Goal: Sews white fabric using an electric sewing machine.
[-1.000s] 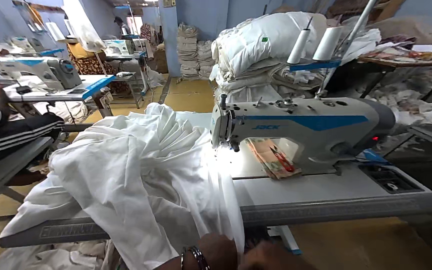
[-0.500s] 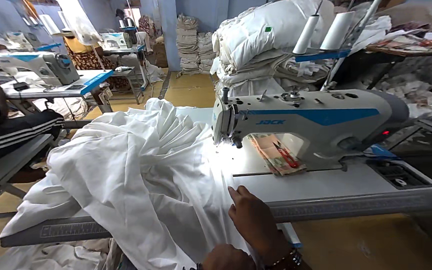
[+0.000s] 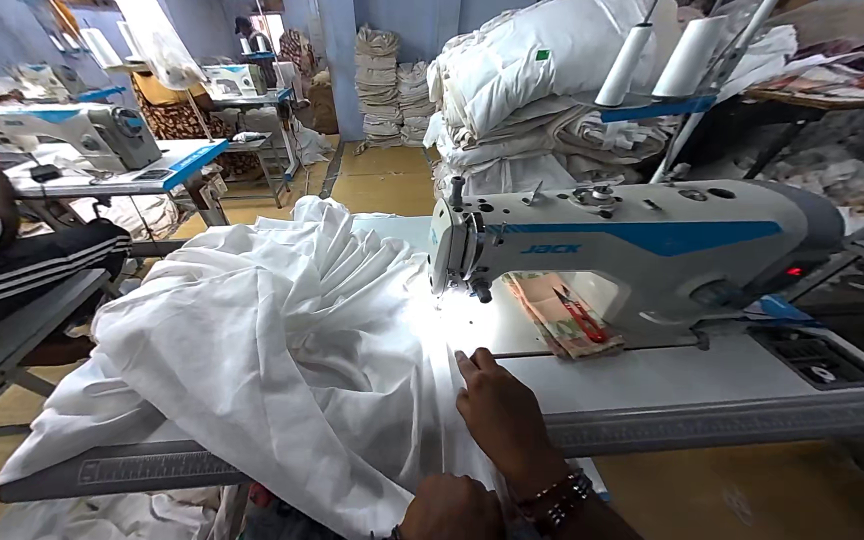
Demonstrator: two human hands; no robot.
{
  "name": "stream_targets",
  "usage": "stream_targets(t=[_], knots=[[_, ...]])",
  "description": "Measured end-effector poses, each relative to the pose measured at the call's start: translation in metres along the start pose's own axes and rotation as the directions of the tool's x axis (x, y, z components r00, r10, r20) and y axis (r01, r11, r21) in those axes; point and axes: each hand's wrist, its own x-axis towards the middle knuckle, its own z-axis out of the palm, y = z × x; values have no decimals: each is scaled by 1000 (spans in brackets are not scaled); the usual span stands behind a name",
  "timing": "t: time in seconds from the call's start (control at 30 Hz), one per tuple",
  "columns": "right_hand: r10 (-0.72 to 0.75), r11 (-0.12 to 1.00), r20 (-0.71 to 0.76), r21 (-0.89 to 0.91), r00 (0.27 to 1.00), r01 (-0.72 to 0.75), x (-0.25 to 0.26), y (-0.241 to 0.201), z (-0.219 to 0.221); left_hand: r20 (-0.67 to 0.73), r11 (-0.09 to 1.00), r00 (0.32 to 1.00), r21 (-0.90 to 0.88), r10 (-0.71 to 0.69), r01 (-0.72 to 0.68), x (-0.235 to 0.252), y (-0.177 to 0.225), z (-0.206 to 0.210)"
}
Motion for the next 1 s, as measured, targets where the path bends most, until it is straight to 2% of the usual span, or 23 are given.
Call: stream_targets(t=[0.07, 0.13, 0.2, 0.3, 0.37, 0.47, 0.53, 0.63, 0.73, 0.8, 0.9, 1.0], knots=[[12, 1000, -35, -17, 999, -13, -4, 4, 1, -49, 999, 998, -9, 44, -45, 0, -3, 6], [22, 999, -12, -35, 1000, -22, -9, 5, 0, -20, 998, 998, -8, 67, -67, 0, -3, 6], [18, 999, -1, -49, 1000, -18, -13, 4, -1, -49, 993, 992, 13, 117, -116, 0, -3, 10], [-10, 998, -52, -57, 999, 7, -14, -2, 5, -54, 990, 989, 6, 140, -140, 0, -4, 10], [-38, 998, -66, -60, 997, 34, -12, -6, 7, -34, 993, 993, -7, 115, -115, 0, -3, 6], [-18, 998, 45, -65, 999, 21, -5, -11, 4, 31, 999, 999, -44, 30, -29, 4, -6, 0], [-5, 998, 59, -64, 998, 9, 3, -11, 3, 67, 998, 997, -55, -23, 27, 9, -10, -2], [-15, 999, 31, -47, 999, 16, 9, -8, 6, 21, 997, 999, -65, -45, 47, 11, -16, -1], [-28, 999, -64, -28, 998, 26, 8, -4, 12, 25, 995, 997, -62, -72, 73, 12, -17, -3], [11, 1000, -9, -20, 1000, -11, 3, -3, 7, 28, 994, 996, -59, -87, 88, 12, -18, -3], [50, 999, 56, -7, 997, -50, -4, 0, 3, -42, 996, 997, -58, -66, 63, 13, -20, 4], [47, 999, 100, 5, 994, -48, -7, -1, 1, -44, 990, 995, -114, -85, 79, 14, -20, 7]])
